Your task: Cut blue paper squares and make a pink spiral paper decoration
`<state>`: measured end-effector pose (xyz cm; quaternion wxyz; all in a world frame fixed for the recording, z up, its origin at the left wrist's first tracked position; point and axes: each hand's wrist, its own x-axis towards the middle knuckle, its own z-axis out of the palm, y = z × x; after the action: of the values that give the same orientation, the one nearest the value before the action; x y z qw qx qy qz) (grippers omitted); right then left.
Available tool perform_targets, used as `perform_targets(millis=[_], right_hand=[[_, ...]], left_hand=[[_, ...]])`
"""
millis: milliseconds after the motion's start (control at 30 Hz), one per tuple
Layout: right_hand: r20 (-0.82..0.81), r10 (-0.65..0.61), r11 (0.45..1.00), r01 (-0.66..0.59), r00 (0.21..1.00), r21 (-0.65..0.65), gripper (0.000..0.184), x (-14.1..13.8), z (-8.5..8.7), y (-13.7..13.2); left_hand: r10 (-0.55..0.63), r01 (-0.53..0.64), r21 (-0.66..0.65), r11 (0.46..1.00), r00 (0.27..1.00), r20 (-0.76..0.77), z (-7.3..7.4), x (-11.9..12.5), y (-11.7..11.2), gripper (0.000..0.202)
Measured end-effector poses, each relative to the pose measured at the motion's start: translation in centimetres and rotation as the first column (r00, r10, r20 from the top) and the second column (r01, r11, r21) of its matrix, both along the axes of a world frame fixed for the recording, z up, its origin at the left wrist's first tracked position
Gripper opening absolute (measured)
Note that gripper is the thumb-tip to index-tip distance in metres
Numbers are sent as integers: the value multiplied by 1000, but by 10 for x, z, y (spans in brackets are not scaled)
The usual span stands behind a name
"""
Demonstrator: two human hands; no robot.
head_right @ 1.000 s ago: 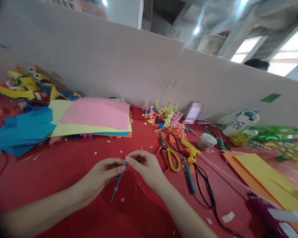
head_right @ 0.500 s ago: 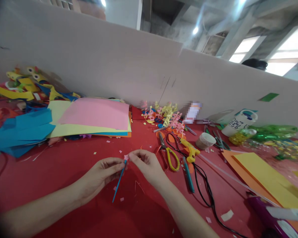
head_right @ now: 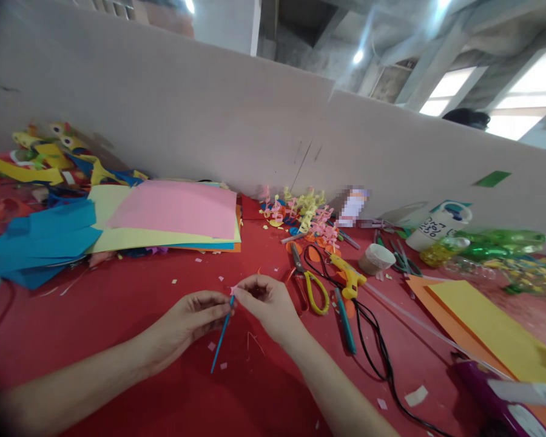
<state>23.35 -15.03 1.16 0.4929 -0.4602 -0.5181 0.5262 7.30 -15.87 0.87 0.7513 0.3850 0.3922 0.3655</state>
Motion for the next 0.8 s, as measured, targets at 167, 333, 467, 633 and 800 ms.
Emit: perform_targets(millis=[167,333,467,633,800], right_hand=[[25,-31,999,30,999,30,17,1,-3,1],[104,23,999,-27,994,37,30,4,-5,3],[355,5,997,-34,935,76,42,16,-1,9],[571,-262,965,190,778,182,25,72,12,24],[947,-303,812,550,108,197,23,154,6,26]], left_hand=[[-16,16,-14,1000,1000,11,0,0,1,16],[27,-27,-17,999,999,-19,1,0,4,18],[69,-69,9,998,997,-36,-4,-1,9,21],[93,-73,192,979,991,-94,-7,-6,18,19],[111,-17,399,917,971,-214,4,-3,35,19]])
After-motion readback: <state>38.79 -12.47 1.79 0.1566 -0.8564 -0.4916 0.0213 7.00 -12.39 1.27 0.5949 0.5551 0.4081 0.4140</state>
